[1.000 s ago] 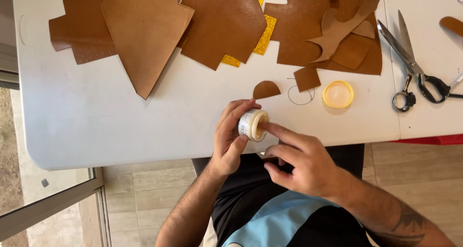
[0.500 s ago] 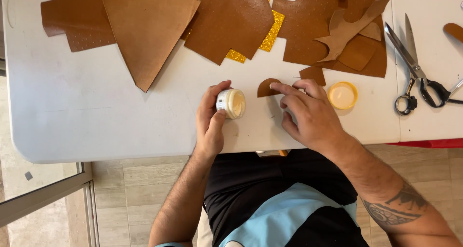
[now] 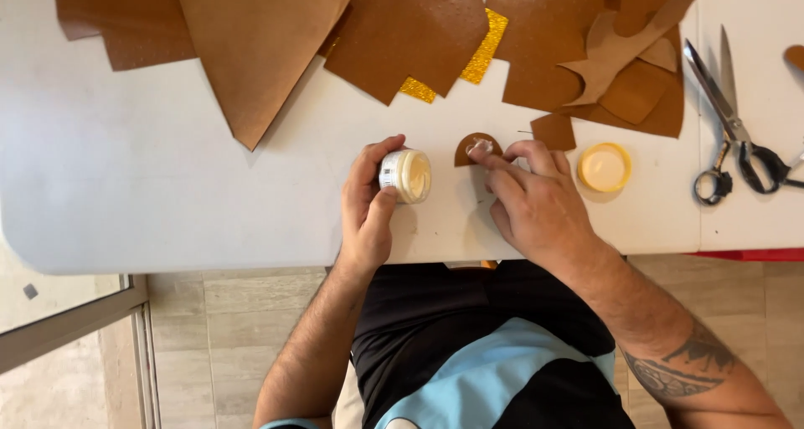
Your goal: Applying adhesive to a leather cutout and buffing it with a cloth in a workshop.
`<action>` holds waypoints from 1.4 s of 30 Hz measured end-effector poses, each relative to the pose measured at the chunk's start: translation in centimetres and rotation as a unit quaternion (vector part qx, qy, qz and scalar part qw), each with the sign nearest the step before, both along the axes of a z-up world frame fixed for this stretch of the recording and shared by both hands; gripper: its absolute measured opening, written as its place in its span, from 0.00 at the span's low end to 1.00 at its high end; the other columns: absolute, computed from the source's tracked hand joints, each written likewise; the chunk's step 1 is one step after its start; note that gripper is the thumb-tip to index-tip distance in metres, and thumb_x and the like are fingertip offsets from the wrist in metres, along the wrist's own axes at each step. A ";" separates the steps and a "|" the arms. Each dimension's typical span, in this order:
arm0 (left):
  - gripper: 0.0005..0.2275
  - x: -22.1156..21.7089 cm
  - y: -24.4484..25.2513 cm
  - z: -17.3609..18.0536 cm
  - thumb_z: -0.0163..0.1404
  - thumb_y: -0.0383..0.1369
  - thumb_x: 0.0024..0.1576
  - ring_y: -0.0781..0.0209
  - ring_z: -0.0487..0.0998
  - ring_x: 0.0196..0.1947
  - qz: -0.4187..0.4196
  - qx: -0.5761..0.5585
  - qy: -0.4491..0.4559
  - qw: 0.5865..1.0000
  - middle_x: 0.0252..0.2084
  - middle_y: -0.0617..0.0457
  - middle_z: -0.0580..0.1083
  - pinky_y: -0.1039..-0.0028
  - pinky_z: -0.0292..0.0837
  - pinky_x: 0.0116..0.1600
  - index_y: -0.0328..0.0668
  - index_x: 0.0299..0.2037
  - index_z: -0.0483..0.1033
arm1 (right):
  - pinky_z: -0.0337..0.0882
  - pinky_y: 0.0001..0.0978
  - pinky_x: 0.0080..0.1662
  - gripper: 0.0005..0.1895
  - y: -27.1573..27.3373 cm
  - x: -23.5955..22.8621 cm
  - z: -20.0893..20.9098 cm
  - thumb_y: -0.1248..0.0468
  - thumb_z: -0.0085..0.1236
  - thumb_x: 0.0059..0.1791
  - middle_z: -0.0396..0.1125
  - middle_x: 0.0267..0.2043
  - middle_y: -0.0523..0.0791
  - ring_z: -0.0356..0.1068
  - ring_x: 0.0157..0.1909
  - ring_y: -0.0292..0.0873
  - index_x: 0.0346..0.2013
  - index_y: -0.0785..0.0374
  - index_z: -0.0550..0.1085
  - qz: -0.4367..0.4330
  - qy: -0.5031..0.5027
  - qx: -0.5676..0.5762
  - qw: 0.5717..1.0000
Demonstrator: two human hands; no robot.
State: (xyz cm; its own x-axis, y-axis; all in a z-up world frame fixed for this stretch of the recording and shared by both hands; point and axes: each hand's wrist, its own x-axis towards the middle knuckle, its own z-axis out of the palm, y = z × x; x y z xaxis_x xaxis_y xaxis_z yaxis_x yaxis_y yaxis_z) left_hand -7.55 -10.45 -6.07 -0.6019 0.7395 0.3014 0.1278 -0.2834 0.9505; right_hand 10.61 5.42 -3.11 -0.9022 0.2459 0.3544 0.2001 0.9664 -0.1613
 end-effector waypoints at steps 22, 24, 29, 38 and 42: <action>0.25 -0.1 0.1 -0.4 0.40 0.29 0.53 0.50 0.71 0.51 0.008 0.007 0.005 1.000 0.49 0.36 0.71 0.59 0.70 0.56 0.21 0.62 0.68 | 0.63 0.38 0.45 0.06 -0.2 -1.1 1.1 0.70 0.49 0.51 0.72 0.53 0.42 0.64 0.53 0.47 0.35 0.54 0.70 0.018 0.008 0.153 0.988; 0.25 0.0 0.1 -0.5 0.40 0.29 0.53 0.51 0.71 0.52 0.005 0.010 -0.005 1.000 0.49 0.36 0.71 0.59 0.70 0.57 0.22 0.62 0.68 | 0.62 0.38 0.46 0.06 -0.7 -1.0 1.4 0.69 0.48 0.54 0.72 0.53 0.42 0.64 0.54 0.47 0.35 0.54 0.70 0.020 0.021 0.127 0.992; 0.25 -0.2 0.1 -0.6 0.41 0.30 0.54 0.51 0.71 0.52 -0.002 0.005 -0.003 1.000 0.49 0.36 0.71 0.59 0.71 0.57 0.22 0.62 0.67 | 0.63 0.37 0.47 0.05 -1.0 -1.2 1.1 0.67 0.48 0.56 0.71 0.53 0.43 0.63 0.57 0.46 0.36 0.55 0.70 0.016 -0.001 0.132 0.991; 0.26 -0.1 0.2 -0.2 0.41 0.31 0.54 0.48 0.72 0.53 -0.002 0.000 0.003 1.000 0.50 0.35 0.71 0.56 0.71 0.58 0.21 0.62 0.67 | 0.64 0.37 0.46 0.07 -0.7 -1.6 1.6 0.71 0.49 0.53 0.72 0.50 0.44 0.65 0.54 0.47 0.34 0.55 0.69 0.033 0.014 0.143 0.989; 0.26 -0.1 0.1 -0.5 0.41 0.31 0.54 0.48 0.72 0.53 0.001 0.012 -0.008 1.000 0.50 0.35 0.71 0.56 0.71 0.58 0.21 0.62 0.67 | 0.68 0.43 0.50 0.08 -0.3 -0.1 1.3 0.76 0.45 0.52 0.74 0.56 0.48 0.69 0.50 0.55 0.34 0.61 0.67 0.032 0.112 -0.114 0.987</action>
State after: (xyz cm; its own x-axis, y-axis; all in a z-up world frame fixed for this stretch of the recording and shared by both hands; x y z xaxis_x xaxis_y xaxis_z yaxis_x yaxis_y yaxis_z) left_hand -7.67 -10.34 -6.61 -0.6081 0.7313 0.3091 0.1121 -0.3063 0.9453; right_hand 10.48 5.09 -1.81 -0.8235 0.2865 0.4897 0.0734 0.9097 -0.4087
